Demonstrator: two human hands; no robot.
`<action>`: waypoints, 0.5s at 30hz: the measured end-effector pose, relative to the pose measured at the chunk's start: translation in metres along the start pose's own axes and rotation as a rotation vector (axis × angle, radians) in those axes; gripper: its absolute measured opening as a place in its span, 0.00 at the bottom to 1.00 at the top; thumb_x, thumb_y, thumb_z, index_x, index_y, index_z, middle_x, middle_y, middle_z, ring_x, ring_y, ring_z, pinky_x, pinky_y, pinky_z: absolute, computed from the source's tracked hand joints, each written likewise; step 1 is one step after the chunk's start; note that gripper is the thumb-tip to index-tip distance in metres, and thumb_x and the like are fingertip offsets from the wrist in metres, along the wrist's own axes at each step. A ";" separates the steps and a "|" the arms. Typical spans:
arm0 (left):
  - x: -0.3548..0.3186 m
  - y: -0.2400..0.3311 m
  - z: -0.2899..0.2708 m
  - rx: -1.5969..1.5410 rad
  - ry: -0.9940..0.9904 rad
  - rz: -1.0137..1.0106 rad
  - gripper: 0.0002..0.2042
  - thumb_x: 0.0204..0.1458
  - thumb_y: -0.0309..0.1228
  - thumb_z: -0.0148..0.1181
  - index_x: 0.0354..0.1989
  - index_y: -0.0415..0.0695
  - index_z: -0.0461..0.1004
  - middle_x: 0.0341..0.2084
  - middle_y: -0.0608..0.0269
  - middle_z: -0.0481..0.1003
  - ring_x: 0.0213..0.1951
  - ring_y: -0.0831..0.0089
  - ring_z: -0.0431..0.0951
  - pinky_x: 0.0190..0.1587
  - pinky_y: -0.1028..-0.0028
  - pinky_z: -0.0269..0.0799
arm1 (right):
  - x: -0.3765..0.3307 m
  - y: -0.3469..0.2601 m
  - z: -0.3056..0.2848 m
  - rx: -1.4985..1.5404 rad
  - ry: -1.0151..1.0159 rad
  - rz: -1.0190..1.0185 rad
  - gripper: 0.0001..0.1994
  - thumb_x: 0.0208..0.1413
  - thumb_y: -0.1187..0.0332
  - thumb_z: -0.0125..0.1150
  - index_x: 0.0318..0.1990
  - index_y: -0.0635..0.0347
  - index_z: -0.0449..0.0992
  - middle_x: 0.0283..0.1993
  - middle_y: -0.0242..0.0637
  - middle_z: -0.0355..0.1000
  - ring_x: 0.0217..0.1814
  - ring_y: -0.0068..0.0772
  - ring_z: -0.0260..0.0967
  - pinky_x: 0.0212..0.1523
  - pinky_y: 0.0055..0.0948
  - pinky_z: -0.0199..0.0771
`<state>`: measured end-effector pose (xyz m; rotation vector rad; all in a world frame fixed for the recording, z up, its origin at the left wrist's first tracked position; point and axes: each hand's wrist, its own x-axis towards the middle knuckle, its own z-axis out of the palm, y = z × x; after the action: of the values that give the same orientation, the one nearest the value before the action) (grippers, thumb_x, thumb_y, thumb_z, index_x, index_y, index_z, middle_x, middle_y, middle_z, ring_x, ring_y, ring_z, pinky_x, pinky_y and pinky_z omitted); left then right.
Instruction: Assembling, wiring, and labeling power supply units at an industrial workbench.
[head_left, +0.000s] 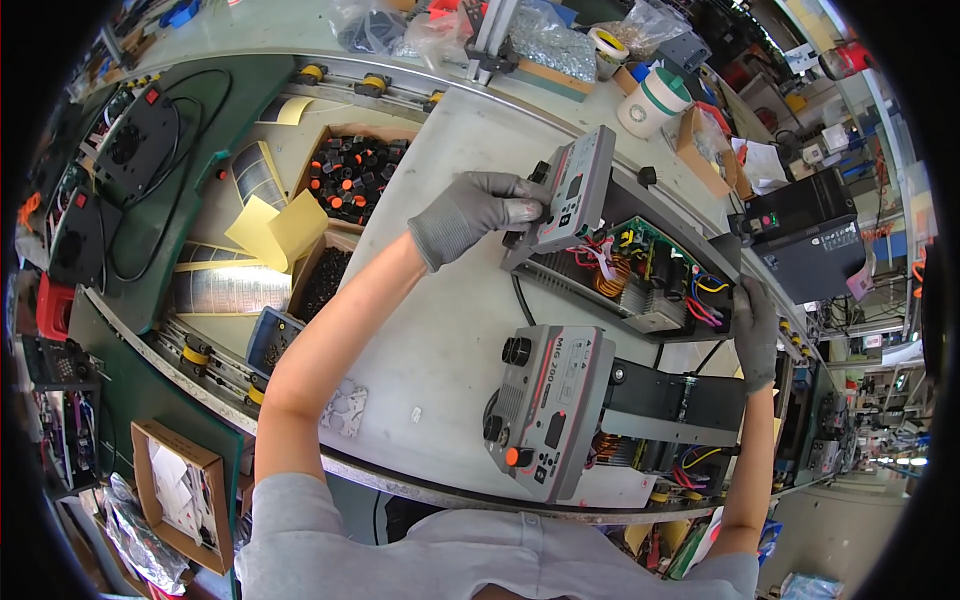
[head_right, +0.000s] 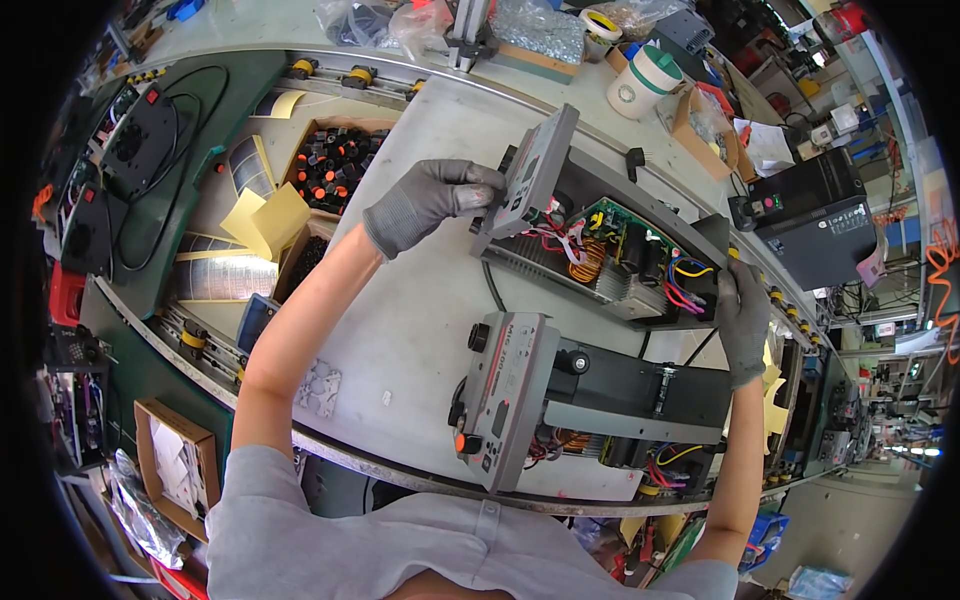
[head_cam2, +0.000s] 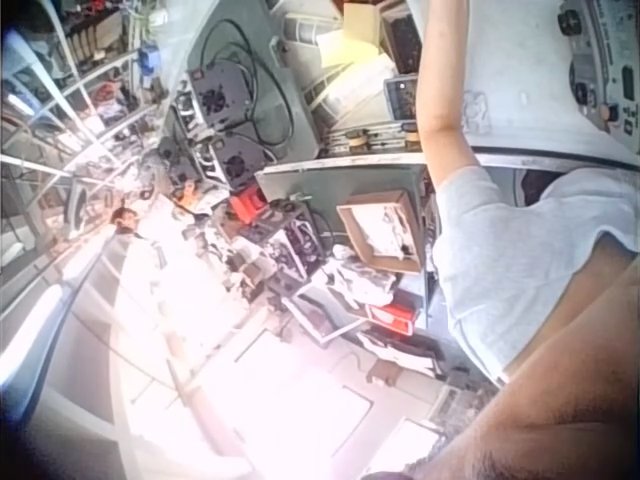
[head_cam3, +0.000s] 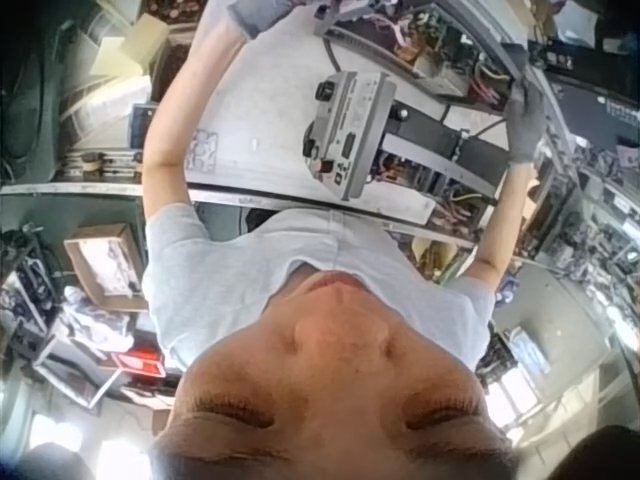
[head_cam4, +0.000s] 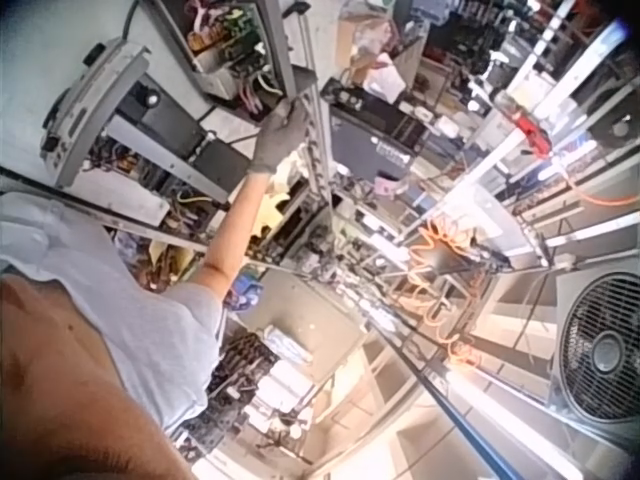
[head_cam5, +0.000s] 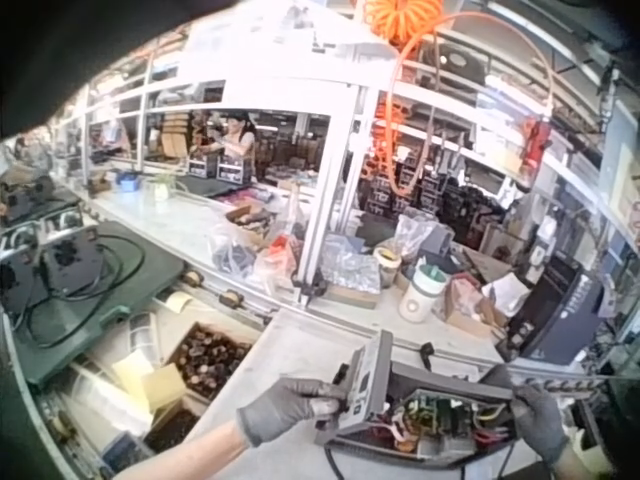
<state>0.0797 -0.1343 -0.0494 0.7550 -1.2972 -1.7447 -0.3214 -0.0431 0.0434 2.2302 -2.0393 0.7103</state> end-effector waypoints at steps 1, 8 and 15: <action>0.001 -0.002 0.001 0.000 0.001 0.000 0.14 0.53 0.27 0.60 0.47 0.35 0.75 0.36 0.61 0.78 0.35 0.77 0.75 0.43 0.76 0.72 | 0.000 0.000 -0.001 -0.007 -0.015 0.009 0.14 0.58 0.67 0.50 0.46 0.69 0.71 0.36 0.46 0.69 0.37 0.40 0.67 0.41 0.30 0.66; 0.001 -0.002 0.005 -0.061 0.022 -0.049 0.14 0.53 0.27 0.60 0.47 0.35 0.75 0.33 0.63 0.78 0.31 0.80 0.73 0.39 0.78 0.71 | 0.000 -0.002 -0.001 -0.009 0.004 0.007 0.14 0.58 0.67 0.50 0.45 0.70 0.72 0.35 0.46 0.69 0.36 0.39 0.67 0.40 0.30 0.66; 0.005 -0.006 0.006 0.005 -0.018 0.000 0.14 0.52 0.27 0.61 0.47 0.35 0.75 0.32 0.63 0.78 0.31 0.80 0.73 0.39 0.78 0.71 | -0.001 -0.001 -0.004 0.012 0.003 0.030 0.13 0.58 0.68 0.51 0.44 0.70 0.72 0.33 0.45 0.69 0.33 0.38 0.66 0.37 0.30 0.65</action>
<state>0.0709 -0.1352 -0.0537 0.7444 -1.3139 -1.7523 -0.3219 -0.0409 0.0466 2.2085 -2.0771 0.7294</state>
